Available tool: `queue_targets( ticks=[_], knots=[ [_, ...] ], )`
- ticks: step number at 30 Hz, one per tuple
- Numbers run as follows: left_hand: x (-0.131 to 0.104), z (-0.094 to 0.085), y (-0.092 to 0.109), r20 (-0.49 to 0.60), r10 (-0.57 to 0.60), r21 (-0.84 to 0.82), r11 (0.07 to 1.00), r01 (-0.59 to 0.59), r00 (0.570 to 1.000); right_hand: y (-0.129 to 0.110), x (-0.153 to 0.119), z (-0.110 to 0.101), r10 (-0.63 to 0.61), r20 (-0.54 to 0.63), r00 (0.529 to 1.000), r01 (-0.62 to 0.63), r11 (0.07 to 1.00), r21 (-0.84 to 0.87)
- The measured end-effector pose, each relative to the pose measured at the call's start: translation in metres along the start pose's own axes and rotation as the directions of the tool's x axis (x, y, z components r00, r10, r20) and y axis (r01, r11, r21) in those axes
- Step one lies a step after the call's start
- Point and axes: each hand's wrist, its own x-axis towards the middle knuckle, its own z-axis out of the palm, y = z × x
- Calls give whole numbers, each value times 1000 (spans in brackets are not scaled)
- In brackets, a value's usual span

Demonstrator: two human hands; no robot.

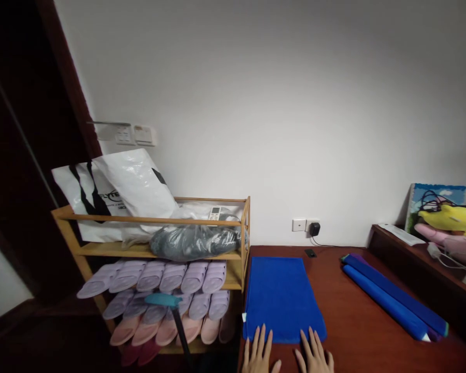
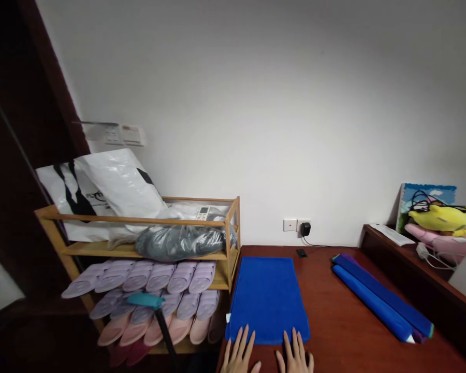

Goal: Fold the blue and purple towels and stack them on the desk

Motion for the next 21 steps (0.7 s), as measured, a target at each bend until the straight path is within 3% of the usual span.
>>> queue_targets(
  ticks=[4, 7, 10, 13, 15, 17, 21],
  knots=[
    [33, -32, 2, -56, -18, 23, 1000, 19, 998, -10, 41, -26, -61, 107, 992, 54, 996, 71],
    [58, -49, 3, -14, -58, 54, 997, 59, 998, -20, 70, -44, -73, 236, 969, 38, 988, 152],
    [64, -51, 4, -12, -93, 71, 993, 94, 996, -25, 83, -54, -67, 352, 934, -21, 970, 242],
    [52, -41, 5, -51, -73, 64, 995, 76, 996, -15, 73, -52, -134, 279, 951, 31, 939, 344],
    [41, -35, 7, -70, -50, 63, 997, 54, 996, 7, 61, -48, -146, 189, 971, 70, 931, 358],
    [34, -33, 8, -104, -30, 76, 996, 38, 994, 45, 56, -46, -78, 137, 987, 30, 946, 322],
    [33, -33, 7, -163, 8, 113, 994, 11, 987, 165, 72, -60, 153, -2, 988, -151, 978, 141]
  ],
)
